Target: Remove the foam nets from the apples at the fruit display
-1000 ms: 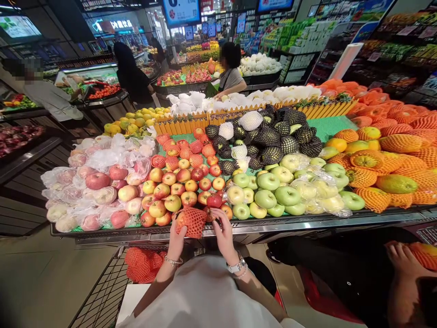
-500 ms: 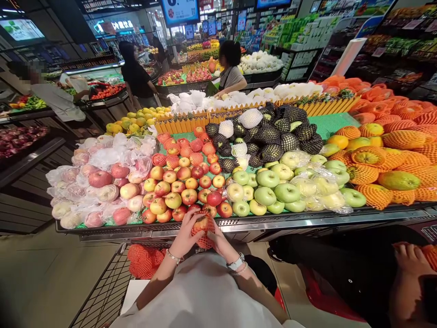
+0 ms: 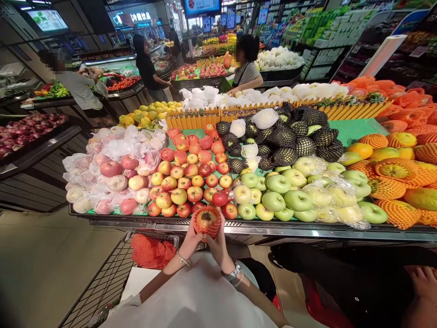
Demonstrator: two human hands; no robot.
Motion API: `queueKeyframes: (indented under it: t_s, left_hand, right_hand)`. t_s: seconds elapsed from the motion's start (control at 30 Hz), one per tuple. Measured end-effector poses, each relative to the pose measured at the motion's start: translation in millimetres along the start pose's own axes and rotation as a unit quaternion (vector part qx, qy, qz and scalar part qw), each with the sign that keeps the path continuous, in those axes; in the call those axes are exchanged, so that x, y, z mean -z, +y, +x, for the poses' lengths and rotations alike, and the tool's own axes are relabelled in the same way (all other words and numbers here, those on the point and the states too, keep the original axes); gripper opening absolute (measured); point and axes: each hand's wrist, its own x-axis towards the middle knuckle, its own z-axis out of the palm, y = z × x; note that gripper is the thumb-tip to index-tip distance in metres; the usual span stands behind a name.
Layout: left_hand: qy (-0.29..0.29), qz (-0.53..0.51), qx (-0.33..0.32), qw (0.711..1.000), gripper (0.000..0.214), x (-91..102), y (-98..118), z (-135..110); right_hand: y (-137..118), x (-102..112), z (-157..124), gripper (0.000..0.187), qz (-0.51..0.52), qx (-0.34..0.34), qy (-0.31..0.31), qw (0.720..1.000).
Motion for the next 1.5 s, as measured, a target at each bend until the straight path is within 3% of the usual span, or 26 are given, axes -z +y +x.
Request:
queueKeyframes:
  t_s: [0.07,0.13,0.23,0.33,0.43,0.5,0.57,0.63,0.67,0.73,0.83,0.93,1.0,1.13,1.3,1.5]
  left_hand:
    - [0.043,0.001,-0.003,0.999,0.096,-0.2,1,1]
    - [0.043,-0.008,-0.019,0.999,0.091,-1.6,1,2]
    - [0.001,-0.015,-0.048,0.999,0.079,-10.2,-3,1]
    - [-0.013,0.006,-0.063,0.998,0.075,-24.3,-13,1]
    - [-0.011,0.049,-0.092,0.994,0.076,-35.4,-17,7]
    - [-0.035,0.085,-0.117,0.989,0.075,-37.0,-9,18]
    - [-0.070,0.153,-0.157,0.973,0.073,-31.5,14,35]
    - [-0.071,0.251,-0.217,0.941,0.071,-17.8,50,60]
    - [-0.043,0.302,-0.253,0.918,0.071,-7.9,72,76]
    - [0.006,0.338,-0.273,0.901,0.075,16.3,118,114]
    - [0.125,0.527,-0.274,0.795,0.081,56.3,178,181]
    - [0.210,0.620,-0.212,0.726,0.076,89.6,209,240]
    - [0.205,0.668,-0.159,0.698,0.077,103.2,213,267]
    - [0.099,0.731,-0.096,0.668,0.079,110.9,191,291]
    - [0.063,0.723,-0.086,0.683,0.092,121.4,168,297]
    - [0.042,0.689,-0.090,0.718,0.110,150.6,177,294]
  right_hand:
    - [-10,-2,0,0.076,-0.028,0.029,-0.026,0.999]
    - [-20,-4,4,0.076,-0.016,0.064,-0.022,0.998]
    - [-32,-7,10,0.066,0.009,0.091,0.063,0.994]
    - [-36,-9,10,0.047,-0.042,0.098,0.155,0.982]
    - [-35,-8,10,0.044,-0.069,0.122,0.198,0.970]
    - [-33,-7,15,0.043,-0.060,0.126,0.201,0.970]
    - [-32,-4,24,0.049,-0.019,0.118,0.170,0.978]
    - [-32,4,36,0.057,0.030,0.111,0.126,0.985]
    - [-32,11,40,0.059,0.044,0.104,0.108,0.988]
    - [-32,30,46,0.057,0.036,0.071,0.092,0.993]
    - [-28,66,41,0.045,-0.026,-0.008,0.085,0.996]
    - [-17,95,24,0.040,-0.090,-0.050,0.100,0.990]
    - [-6,106,11,0.041,-0.115,-0.066,0.113,0.985]
    - [10,114,-5,0.044,-0.129,-0.080,0.144,0.978]
    - [14,112,-7,0.043,-0.129,-0.089,0.155,0.975]
    - [15,107,-5,0.048,-0.124,-0.116,0.122,0.978]
